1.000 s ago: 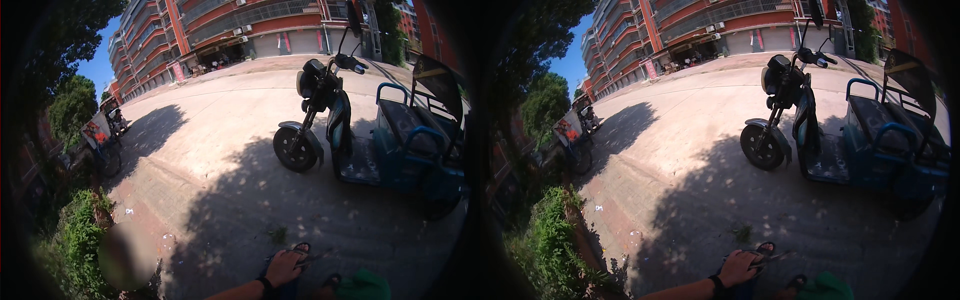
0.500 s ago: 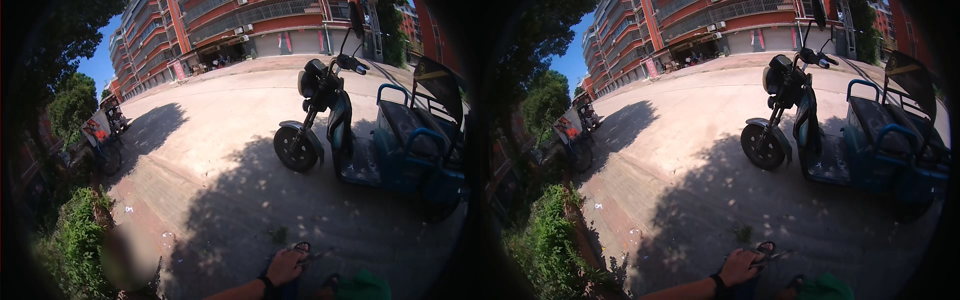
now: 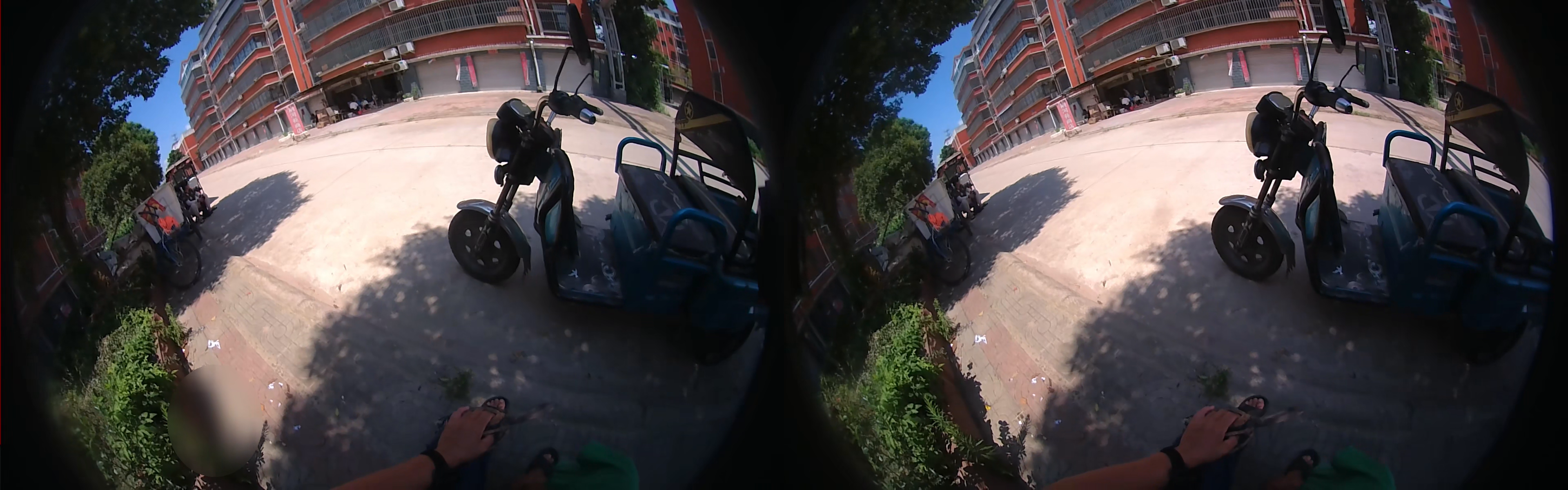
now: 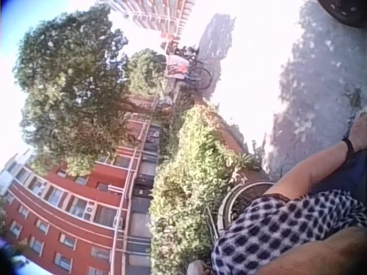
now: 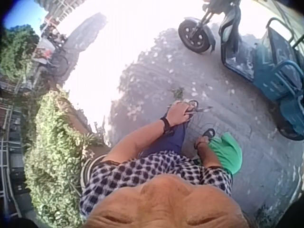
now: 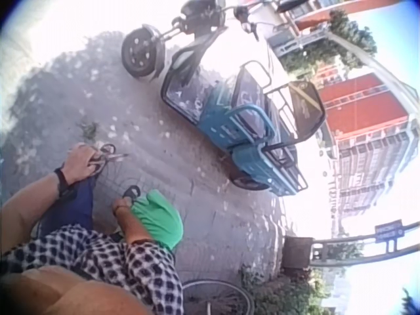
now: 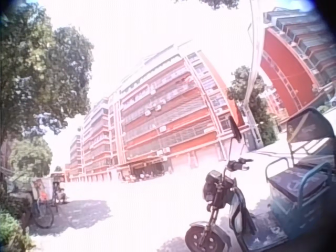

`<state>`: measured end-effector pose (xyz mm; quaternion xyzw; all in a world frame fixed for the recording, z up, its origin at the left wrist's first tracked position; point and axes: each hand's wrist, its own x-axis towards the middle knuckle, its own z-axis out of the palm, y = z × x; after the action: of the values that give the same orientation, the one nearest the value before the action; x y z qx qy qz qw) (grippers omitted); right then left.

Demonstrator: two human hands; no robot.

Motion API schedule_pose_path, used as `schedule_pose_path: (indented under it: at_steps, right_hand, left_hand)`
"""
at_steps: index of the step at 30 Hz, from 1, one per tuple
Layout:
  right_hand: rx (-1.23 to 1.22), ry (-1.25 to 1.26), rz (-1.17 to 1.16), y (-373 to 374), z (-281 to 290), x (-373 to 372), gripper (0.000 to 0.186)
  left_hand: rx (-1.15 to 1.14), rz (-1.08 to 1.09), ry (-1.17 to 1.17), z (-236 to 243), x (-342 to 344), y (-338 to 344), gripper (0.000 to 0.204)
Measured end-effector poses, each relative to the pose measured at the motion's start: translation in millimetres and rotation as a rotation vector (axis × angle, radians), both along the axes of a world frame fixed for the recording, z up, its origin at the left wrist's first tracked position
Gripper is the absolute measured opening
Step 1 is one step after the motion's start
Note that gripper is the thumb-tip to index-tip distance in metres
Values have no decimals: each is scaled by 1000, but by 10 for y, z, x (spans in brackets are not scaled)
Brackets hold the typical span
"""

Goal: Cutting a piece of green fabric with large shears while sitting outdoors.

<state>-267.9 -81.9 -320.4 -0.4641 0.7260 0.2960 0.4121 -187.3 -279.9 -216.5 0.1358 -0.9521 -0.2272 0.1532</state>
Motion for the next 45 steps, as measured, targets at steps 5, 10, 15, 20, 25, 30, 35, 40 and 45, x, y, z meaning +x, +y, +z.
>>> schedule_pose_path:
  at_steps: [5, 10, 15, 20, 25, 30, 35, 40, 45]
  right_hand:
    - [113, 14, 405, -130, 613, 85, 40]
    - [40, 60, 282, 60, -245, -14, 36]
    - [-20, 79, 79, 187, -903, -69, 36]
    - [9, 53, 187, 39, -614, -37, 35]
    - [26, 54, 274, 32, -255, 16, 36]
    - [2, 27, 200, 55, -71, 11, 37]
    - [28, 50, 114, -23, -149, -5, 42]
    - [83, -1, 347, -39, 228, 25, 39]
    - [-25, 63, 242, 122, -407, -37, 34]
  left_hand:
    - [17, 22, -56, 81, 108, -41, 39]
    - [19, 11, -55, 90, 81, -22, 39]
    - [16, 6, -33, 46, 75, -26, 41]
    - [25, 9, -56, 56, 86, -49, 41]
    - [26, 7, -65, 50, 88, -48, 41]
    - [6, 12, -28, 28, 79, -27, 41]
    - [7, 2, -26, 30, 71, -16, 40]
    - [14, 4, -61, 66, 88, -32, 38]
    - [10, 4, -60, 54, 76, -20, 40]
